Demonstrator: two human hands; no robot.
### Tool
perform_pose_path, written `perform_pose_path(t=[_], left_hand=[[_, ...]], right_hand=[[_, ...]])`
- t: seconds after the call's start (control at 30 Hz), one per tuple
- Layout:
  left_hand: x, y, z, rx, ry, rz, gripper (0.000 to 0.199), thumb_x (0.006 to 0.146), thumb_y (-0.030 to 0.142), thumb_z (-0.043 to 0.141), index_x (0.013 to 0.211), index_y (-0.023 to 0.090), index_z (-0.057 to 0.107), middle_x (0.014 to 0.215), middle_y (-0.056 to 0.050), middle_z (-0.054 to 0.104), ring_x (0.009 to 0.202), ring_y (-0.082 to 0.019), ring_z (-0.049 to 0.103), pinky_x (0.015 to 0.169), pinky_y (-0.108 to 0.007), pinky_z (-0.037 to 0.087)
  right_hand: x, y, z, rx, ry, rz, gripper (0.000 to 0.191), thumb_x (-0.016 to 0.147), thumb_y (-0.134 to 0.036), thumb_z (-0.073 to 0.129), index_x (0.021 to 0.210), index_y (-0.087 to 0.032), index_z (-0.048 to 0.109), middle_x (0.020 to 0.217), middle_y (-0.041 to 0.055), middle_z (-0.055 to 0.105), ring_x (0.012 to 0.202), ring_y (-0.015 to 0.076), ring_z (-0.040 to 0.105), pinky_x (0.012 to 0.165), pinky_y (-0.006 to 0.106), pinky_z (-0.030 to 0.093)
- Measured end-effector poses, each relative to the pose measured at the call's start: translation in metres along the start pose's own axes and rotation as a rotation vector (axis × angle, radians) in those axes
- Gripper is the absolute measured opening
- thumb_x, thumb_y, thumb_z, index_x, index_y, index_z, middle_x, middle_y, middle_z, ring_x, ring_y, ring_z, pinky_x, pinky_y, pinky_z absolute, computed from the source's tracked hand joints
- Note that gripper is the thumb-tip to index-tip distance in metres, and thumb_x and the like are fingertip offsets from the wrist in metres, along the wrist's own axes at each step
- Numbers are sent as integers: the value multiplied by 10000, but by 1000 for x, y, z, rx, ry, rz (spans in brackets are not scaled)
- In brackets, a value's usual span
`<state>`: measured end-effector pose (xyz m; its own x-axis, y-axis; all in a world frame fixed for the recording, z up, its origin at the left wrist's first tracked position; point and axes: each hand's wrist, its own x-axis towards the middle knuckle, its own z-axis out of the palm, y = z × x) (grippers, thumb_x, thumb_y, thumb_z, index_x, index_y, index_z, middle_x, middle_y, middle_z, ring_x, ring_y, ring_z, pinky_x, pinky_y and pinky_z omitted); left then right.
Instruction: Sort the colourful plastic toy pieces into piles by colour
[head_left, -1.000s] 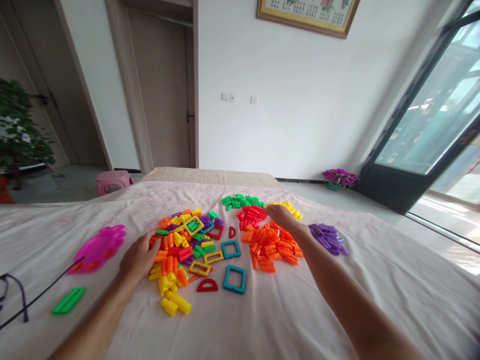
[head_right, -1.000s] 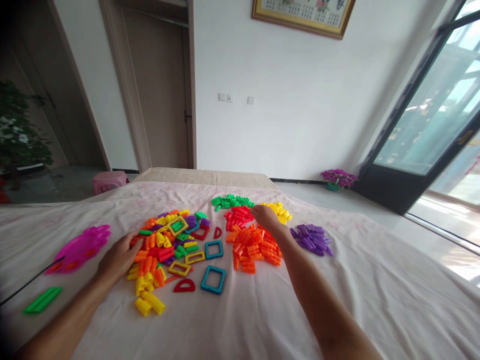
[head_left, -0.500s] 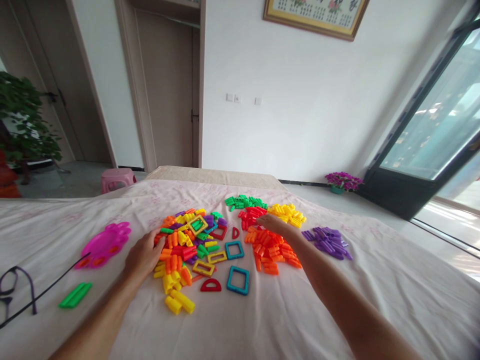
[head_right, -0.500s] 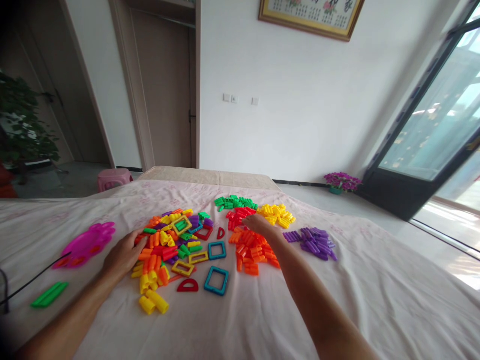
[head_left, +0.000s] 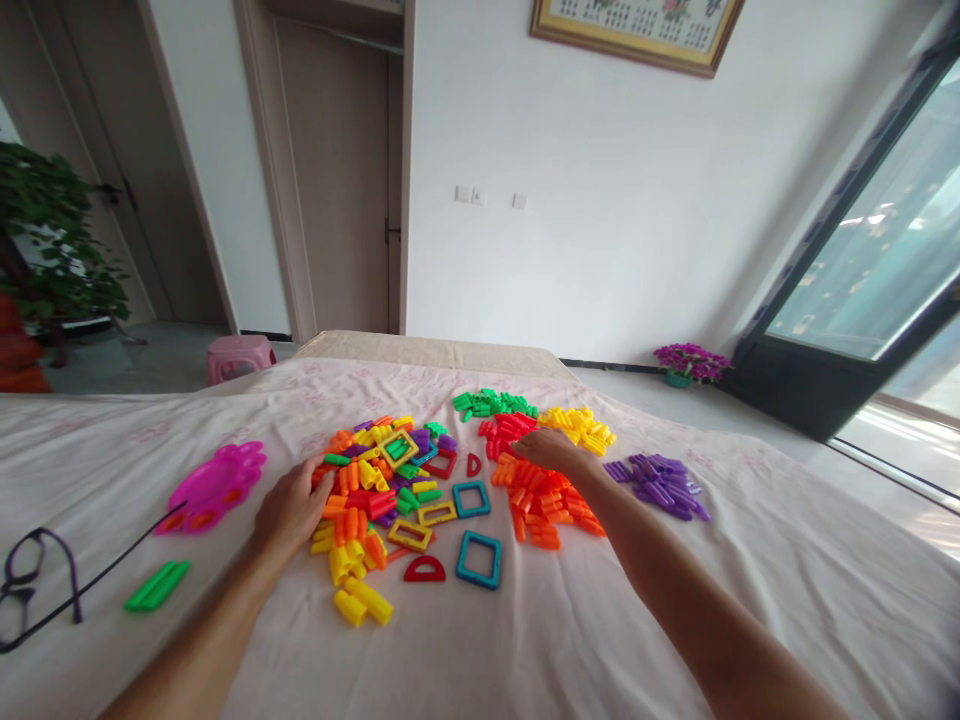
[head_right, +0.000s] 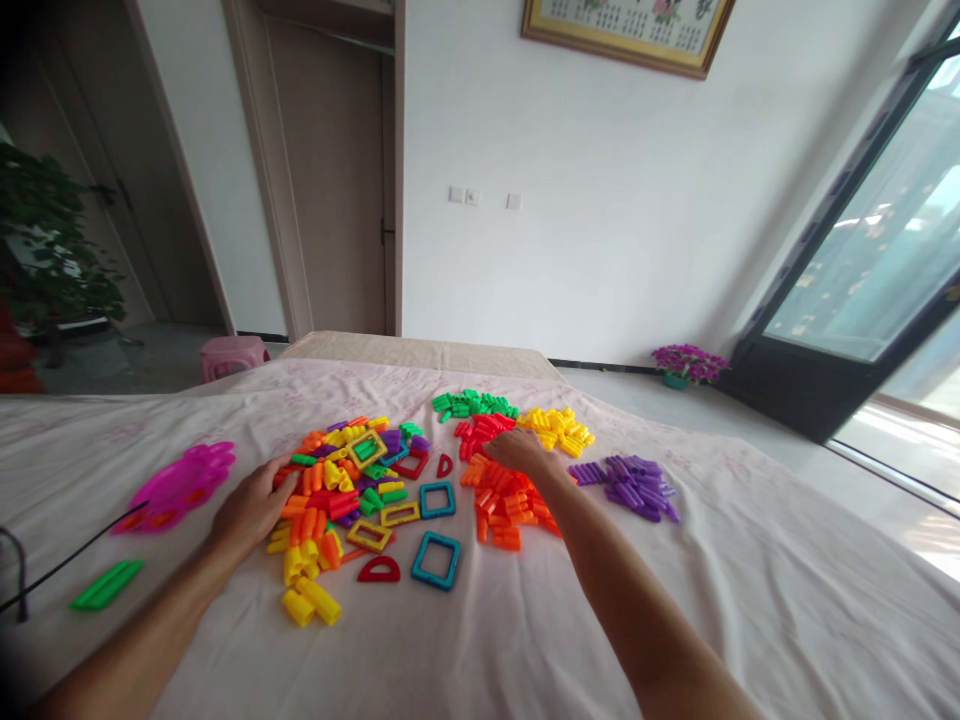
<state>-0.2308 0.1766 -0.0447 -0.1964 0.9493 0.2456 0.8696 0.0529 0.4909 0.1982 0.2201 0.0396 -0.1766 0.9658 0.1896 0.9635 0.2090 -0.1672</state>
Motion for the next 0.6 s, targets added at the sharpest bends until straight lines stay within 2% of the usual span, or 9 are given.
perform_pose_path(t=[0.2, 0.43, 0.53, 0.6], left_hand=[[0, 1, 0, 9, -9, -23, 477, 910, 413, 342, 1295, 204, 530, 1277, -88, 627, 1143, -260, 580, 892, -334, 438], [0, 1, 0, 14, 11, -8, 474, 909, 405, 355, 1281, 187, 551, 1249, -102, 640, 1111, -259, 595, 870, -334, 446], [-1, 2, 0, 14, 9, -11, 469, 909, 405, 367, 1280, 187, 555, 1251, -98, 642, 1114, -251, 596, 869, -323, 445], [-1, 2, -1, 11, 10, -10, 468, 911, 411, 371, 1278, 189, 558, 1254, -95, 642, 1118, -243, 597, 867, -314, 446]], right_hand=[[2, 3, -8, -30, -47, 21, 185, 873, -264, 582, 730, -180, 665, 750, 77, 673, 796, 183, 636, 695, 244, 436], [7, 10, -19, -4, 36, 135, 333, 945, -328, 421, 810, -194, 696, 802, 66, 688, 741, 175, 610, 661, 250, 407], [3, -1, -20, 120, 115, 196, 403, 952, -390, 375, 814, -186, 694, 745, 30, 669, 692, 152, 586, 617, 237, 389], [-5, -19, -21, 229, 169, 169, 409, 937, -421, 390, 822, -185, 704, 704, 15, 657, 672, 151, 579, 601, 235, 391]])
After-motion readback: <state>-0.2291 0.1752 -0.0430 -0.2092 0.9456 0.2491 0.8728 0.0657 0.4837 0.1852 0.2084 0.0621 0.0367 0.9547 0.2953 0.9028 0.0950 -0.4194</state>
